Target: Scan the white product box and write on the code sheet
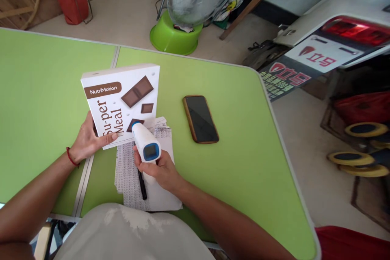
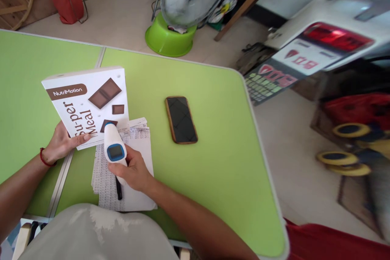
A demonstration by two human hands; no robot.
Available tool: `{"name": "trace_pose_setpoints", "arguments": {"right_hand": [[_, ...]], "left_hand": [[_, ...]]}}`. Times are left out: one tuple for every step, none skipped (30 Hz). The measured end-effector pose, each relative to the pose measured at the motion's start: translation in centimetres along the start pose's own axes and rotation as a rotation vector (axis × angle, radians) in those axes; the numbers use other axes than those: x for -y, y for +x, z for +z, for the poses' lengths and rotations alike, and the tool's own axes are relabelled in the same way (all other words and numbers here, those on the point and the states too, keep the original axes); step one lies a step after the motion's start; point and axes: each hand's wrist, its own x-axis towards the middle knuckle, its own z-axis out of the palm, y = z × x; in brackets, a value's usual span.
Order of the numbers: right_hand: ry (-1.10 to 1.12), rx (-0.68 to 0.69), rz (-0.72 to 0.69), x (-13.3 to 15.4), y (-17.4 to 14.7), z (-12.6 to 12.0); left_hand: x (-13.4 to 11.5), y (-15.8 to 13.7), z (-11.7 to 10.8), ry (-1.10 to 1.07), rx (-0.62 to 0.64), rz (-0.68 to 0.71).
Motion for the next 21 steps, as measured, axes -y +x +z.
{"name": "trace_pose_setpoints", "arguments": {"right_hand": [[-0.002, 0.002, 0.001, -0.04, 0.0, -0.02], [-0.005, 0.002, 0.003, -0.08, 0.0, -0.04], [-0.008, 0.003, 0.005, -0.11, 0.0, -0.06], [-0.011, 0.003, 0.006, -0.14, 0.01, -0.08], [-0.013, 0.001, 0.006, -0.16, 0.02, -0.1], [-0.014, 0.001, 0.005, -0.16, 0.03, -0.12], [-0.013, 0.002, 0.001, -0.15, 0.03, -0.13], [-0.012, 0.004, -0.004, -0.13, 0.04, -0.14], [-0.011, 0.008, -0.007, -0.1, 0.04, -0.14], [-0.01, 0.011, -0.01, -0.07, 0.04, -0.14], [-0.008, 0.013, -0.011, -0.05, 0.04, -0.14], [-0.005, 0.013, -0.012, -0.03, 0.04, -0.13], [-0.003, 0.012, -0.011, -0.02, 0.04, -0.12], [0.0, 0.01, -0.01, -0.02, 0.05, -0.11], [0.002, 0.009, -0.008, -0.03, 0.05, -0.09], [0.003, 0.009, -0.008, -0.05, 0.06, -0.08], [0.004, 0.008, -0.007, -0.07, 0.07, -0.06], [0.005, 0.009, -0.006, -0.1, 0.08, -0.05], [0.006, 0.01, -0.006, -0.13, 0.08, -0.04], [0.008, 0.011, -0.005, -0.15, 0.09, -0.04], [0.009, 0.012, -0.003, -0.16, 0.08, -0.03]], "left_hand": [[-0.04, 0.01, 0.03, -0.002, 0.001, 0.005], [-0.08, 0.03, 0.05, -0.007, 0.002, 0.011], [-0.12, 0.04, 0.07, -0.014, 0.003, 0.016], [-0.15, 0.05, 0.09, -0.019, 0.004, 0.021], [-0.16, 0.06, 0.1, -0.022, 0.006, 0.025], [-0.15, 0.07, 0.09, -0.024, 0.008, 0.027], [-0.13, 0.07, 0.08, -0.025, 0.01, 0.029], [-0.09, 0.06, 0.07, -0.024, 0.011, 0.029], [-0.04, 0.06, 0.05, -0.021, 0.011, 0.03], [0.0, 0.06, 0.03, -0.017, 0.009, 0.031], [0.04, 0.06, 0.02, -0.012, 0.006, 0.032], [0.07, 0.06, 0.01, -0.007, 0.005, 0.033], [0.07, 0.07, 0.01, -0.003, 0.006, 0.035], [0.06, 0.07, 0.01, -0.002, 0.007, 0.036], [0.04, 0.08, 0.02, -0.005, 0.009, 0.039], [0.01, 0.09, 0.03, -0.012, 0.011, 0.04], [-0.02, 0.09, 0.04, -0.018, 0.012, 0.042], [-0.03, 0.1, 0.04, -0.023, 0.012, 0.043], [-0.04, 0.1, 0.04, -0.025, 0.012, 0.043], [-0.02, 0.11, 0.04, -0.022, 0.011, 0.043], [0.0, 0.11, 0.03, -0.016, 0.01, 0.043]]}}
